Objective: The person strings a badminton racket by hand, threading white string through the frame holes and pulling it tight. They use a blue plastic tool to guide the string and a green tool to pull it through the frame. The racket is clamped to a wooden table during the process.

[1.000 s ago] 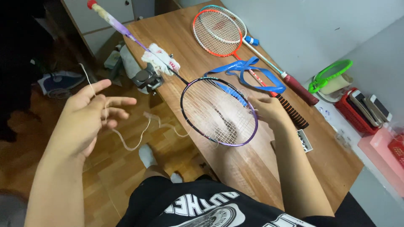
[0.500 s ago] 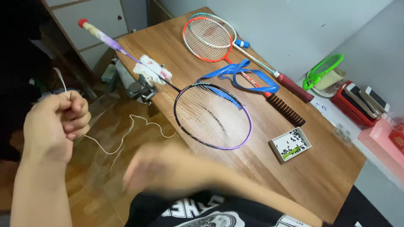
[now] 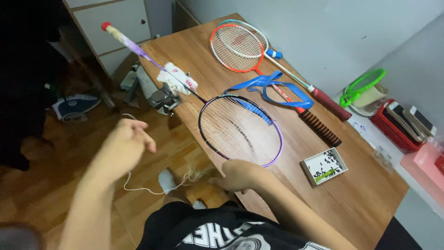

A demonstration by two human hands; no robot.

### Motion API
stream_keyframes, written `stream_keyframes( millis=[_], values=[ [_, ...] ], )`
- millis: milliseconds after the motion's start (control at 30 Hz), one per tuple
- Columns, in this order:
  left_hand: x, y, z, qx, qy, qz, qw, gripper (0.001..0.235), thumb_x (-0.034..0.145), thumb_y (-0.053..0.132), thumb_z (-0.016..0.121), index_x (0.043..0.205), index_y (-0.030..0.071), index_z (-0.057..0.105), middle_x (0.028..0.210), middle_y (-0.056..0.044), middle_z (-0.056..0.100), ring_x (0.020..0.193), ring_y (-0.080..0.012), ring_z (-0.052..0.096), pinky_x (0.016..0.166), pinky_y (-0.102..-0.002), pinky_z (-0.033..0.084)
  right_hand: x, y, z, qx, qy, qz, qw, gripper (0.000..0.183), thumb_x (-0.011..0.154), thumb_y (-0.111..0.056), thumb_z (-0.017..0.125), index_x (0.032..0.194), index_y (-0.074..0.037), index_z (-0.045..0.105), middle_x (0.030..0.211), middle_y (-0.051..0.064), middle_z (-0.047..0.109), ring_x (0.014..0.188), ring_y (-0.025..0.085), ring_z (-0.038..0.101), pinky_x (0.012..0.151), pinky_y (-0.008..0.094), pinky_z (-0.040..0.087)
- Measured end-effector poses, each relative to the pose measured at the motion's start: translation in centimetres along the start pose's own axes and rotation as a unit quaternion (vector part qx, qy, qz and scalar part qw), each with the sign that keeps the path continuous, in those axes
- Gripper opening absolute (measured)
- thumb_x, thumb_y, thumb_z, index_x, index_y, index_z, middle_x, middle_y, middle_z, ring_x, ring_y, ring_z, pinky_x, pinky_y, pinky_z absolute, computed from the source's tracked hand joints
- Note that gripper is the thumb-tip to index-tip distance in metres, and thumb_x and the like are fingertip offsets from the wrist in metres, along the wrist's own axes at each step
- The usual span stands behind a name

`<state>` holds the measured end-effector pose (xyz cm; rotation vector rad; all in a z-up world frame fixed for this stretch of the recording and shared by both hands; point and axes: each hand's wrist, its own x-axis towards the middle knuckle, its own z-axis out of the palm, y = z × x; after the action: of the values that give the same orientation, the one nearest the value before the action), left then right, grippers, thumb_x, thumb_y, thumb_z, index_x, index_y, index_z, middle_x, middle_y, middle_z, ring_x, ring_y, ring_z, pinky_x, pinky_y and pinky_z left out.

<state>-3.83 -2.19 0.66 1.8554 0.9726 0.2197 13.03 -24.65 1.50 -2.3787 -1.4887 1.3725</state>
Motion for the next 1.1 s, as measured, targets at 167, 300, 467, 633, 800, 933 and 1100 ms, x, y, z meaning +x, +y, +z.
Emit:
stream_keyframes(
  millis=[167,300,467,633,800,933,1100],
  values=[
    [-2.7,2.4,1.2,0.084,-0.048,0.035,0.995,0.031,0.103,0.024,0.05,0.111,0.01,0.076,0.079,-0.005,0.076,0.076,-0.019,0.069,0.076,-0.035,0.054,3.6,3.7,6.8,0.11,0.115,-0.05,0.986,0.096,0.098,-0.053,0.067,0.147,0.016,0.022,0.137,0.035,0.048,0.132,0.039,0.05,0.107,0.039,0.042],
    [-3.7,3.9,2.3,0.1,-0.063,-0.012,0.993,0.027,0.102,0.029,0.057,0.113,0.015,0.078,0.084,-0.004,0.078,0.065,-0.02,0.068,0.067,-0.037,0.055,6.7,3.4,8.5,0.362,0.177,-0.093,0.911,0.083,0.096,-0.042,0.065,0.153,0.002,0.023,0.142,0.021,0.051,0.13,0.027,0.054,0.106,0.035,0.044],
    [-3.1,3.2,5.4,-0.04,-0.087,0.023,0.995,0.02,0.096,0.019,0.058,0.106,0.007,0.071,0.085,-0.004,0.082,0.061,-0.0138,0.072,0.061,-0.028,0.056,7.9,3.9,10.1,0.433,0.122,-0.148,0.881,0.033,0.089,-0.017,0.05,0.111,-0.003,0.071,0.108,0.01,0.074,0.095,0.022,0.066,0.089,0.036,0.052],
    [-2.9,4.2,6.6,-0.04,-0.115,0.015,0.992,0.023,0.096,0.024,0.062,0.099,0.004,0.074,0.08,-0.004,0.081,0.061,-0.0119,0.069,0.061,-0.028,0.055,4.9,-1.3,8.1,0.209,0.079,-0.352,0.909,0.02,0.084,-0.007,0.061,0.101,-0.01,0.071,0.095,0.006,0.074,0.09,0.023,0.072,0.084,0.037,0.056],
    [-3.2,4.5,6.8,-0.091,-0.144,-0.002,0.985,0.024,0.094,0.024,0.067,0.096,0.001,0.075,0.074,-0.007,0.079,0.058,-0.0125,0.062,0.057,-0.029,0.051,5.0,-3.0,7.7,0.107,0.073,-0.419,0.899,0.008,0.087,-0.011,0.066,0.094,-0.012,0.07,0.088,0.006,0.071,0.083,0.026,0.07,0.076,0.039,0.055],
    [-1.0,1.6,8.0,-0.198,-0.163,-0.056,0.965,0.025,0.098,0.021,0.061,0.102,-0.001,0.072,0.08,-0.008,0.077,0.062,-0.0098,0.063,0.058,-0.025,0.053,4.2,-3.6,6.8,0.055,0.071,-0.379,0.921,0.008,0.081,-0.011,0.067,0.086,-0.015,0.07,0.081,0.004,0.07,0.078,0.025,0.069,0.07,0.039,0.053],
    [-0.8,0.2,7.8,-0.279,-0.161,-0.172,0.931,0.025,0.104,0.02,0.052,0.102,0.0,0.067,0.084,-0.006,0.073,0.06,-0.0071,0.056,0.055,-0.023,0.047,4.6,-3.8,7.6,0.037,0.088,-0.366,0.926,0.01,0.079,-0.01,0.066,0.086,-0.016,0.069,0.081,0.005,0.069,0.079,0.026,0.069,0.069,0.04,0.053]
  ],
)
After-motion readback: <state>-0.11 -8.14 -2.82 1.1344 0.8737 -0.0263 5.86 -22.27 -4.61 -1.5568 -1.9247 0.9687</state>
